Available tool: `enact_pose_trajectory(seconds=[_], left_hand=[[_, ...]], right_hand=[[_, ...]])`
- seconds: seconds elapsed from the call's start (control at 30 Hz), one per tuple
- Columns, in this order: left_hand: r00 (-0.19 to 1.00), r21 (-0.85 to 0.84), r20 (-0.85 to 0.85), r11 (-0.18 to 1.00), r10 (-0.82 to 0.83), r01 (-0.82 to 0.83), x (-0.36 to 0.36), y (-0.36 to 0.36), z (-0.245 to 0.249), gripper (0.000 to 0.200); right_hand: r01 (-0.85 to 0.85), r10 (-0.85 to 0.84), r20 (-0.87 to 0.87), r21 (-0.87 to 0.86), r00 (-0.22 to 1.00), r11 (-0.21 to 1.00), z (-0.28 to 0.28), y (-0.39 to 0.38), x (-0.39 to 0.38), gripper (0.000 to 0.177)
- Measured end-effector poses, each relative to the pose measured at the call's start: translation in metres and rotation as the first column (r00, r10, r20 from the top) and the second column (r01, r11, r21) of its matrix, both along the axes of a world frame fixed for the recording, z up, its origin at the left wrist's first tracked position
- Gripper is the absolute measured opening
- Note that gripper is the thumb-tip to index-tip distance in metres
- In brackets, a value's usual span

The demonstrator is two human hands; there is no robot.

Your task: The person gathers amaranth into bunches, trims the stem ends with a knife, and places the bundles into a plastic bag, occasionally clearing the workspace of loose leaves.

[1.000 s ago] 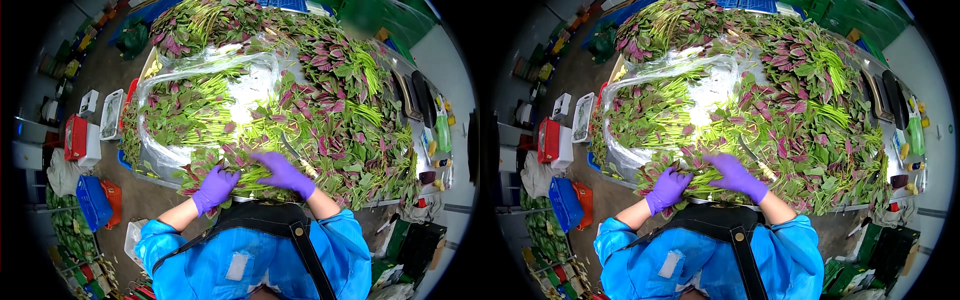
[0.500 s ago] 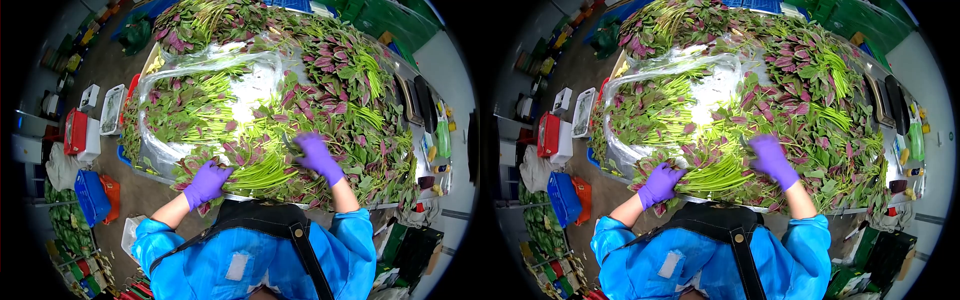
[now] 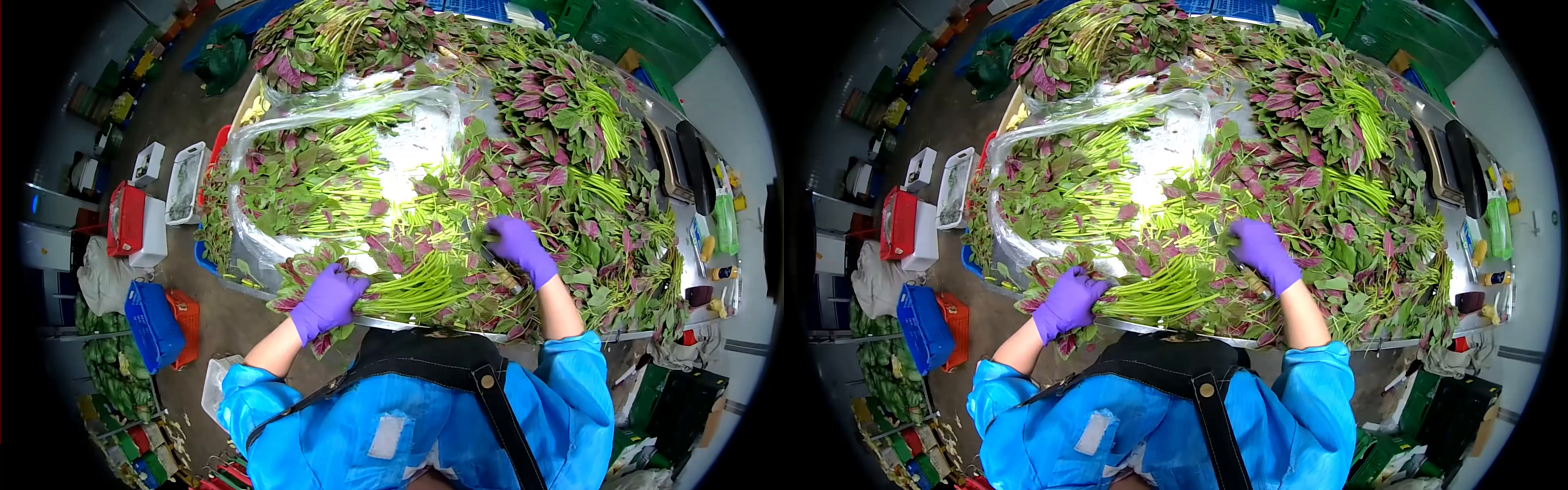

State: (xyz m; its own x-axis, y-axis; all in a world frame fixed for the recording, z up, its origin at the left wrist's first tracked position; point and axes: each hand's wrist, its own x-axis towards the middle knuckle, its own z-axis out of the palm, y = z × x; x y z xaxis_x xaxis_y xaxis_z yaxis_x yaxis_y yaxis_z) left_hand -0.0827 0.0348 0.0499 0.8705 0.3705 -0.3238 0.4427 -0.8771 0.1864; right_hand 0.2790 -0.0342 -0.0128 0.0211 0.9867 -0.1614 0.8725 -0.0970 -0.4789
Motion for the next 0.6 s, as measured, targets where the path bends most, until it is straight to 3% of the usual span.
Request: enact_pose_trajectory(seconds=[0.03,0.07,0.1,0.13,0.17,0.23,0.3,0.33,0.37,0.43,0.5,0.53,0.6], left_hand=[[1.000,-0.001,0.002,1.000,-0.002,0.002,0.003,0.000,0.001,0.051],[0.999,0.036,0.026,0.999,-0.041,0.040,0.007,0.000,0.003,0.050],[0.996,0.074,0.049,0.994,-0.081,0.077,0.010,0.001,0.005,0.049],[0.995,0.078,0.048,0.994,-0.083,0.079,0.012,0.002,0.008,0.049],[0.995,0.094,0.036,0.991,-0.097,0.093,0.013,0.002,0.012,0.049],[0.994,0.113,0.016,0.988,-0.109,0.106,0.011,0.004,0.024,0.049],[0.997,0.101,0.047,0.993,-0.059,0.054,-0.001,0.009,0.045,0.047],[0.998,0.086,0.054,0.996,-0.035,0.030,-0.006,0.011,0.056,0.046],[0.998,0.085,0.050,0.996,-0.026,0.022,-0.011,0.012,0.065,0.046],[1.000,0.082,0.008,0.996,-0.025,0.024,-0.015,0.015,0.078,0.047],[0.998,0.127,0.015,0.991,-0.053,0.051,-0.008,0.018,0.086,0.044],[0.996,0.164,-0.025,0.982,-0.088,0.090,-0.001,0.019,0.089,0.040],[0.984,0.192,-0.108,0.968,-0.142,0.161,0.017,0.020,0.100,0.030]], right_hand=[[0.001,0.027,-0.269,0.103,0.963,0.995,0.010,0.003,-0.017,0.031],[-0.080,0.132,-0.306,0.176,0.943,0.981,0.039,0.008,-0.042,0.039],[-0.203,0.301,-0.317,0.307,0.899,0.930,0.025,0.014,-0.059,0.046],[-0.283,0.266,-0.547,0.055,0.793,0.957,0.044,0.018,-0.081,0.052],[-0.364,0.363,-0.668,0.146,0.649,0.920,0.015,0.019,-0.099,0.053],[-0.601,0.277,-0.764,-0.176,0.583,0.780,-0.001,0.017,-0.103,0.053],[-0.574,0.423,-0.576,-0.099,0.699,0.813,-0.044,0.010,-0.068,0.047],[-0.526,0.406,-0.356,-0.371,0.842,0.766,-0.044,0.012,-0.049,0.047],[-0.387,0.416,-0.100,-0.605,0.904,0.696,-0.041,0.016,-0.032,0.046],[-0.237,0.420,0.092,-0.708,0.903,0.665,-0.019,0.013,-0.007,0.043],[-0.299,0.361,0.052,-0.457,0.931,0.838,0.035,0.016,-0.014,0.057],[-0.325,0.322,-0.058,-0.265,0.945,0.908,0.061,0.017,-0.023,0.066],[-0.378,0.380,-0.287,0.067,0.879,0.924,0.102,0.028,-0.051,0.084]])
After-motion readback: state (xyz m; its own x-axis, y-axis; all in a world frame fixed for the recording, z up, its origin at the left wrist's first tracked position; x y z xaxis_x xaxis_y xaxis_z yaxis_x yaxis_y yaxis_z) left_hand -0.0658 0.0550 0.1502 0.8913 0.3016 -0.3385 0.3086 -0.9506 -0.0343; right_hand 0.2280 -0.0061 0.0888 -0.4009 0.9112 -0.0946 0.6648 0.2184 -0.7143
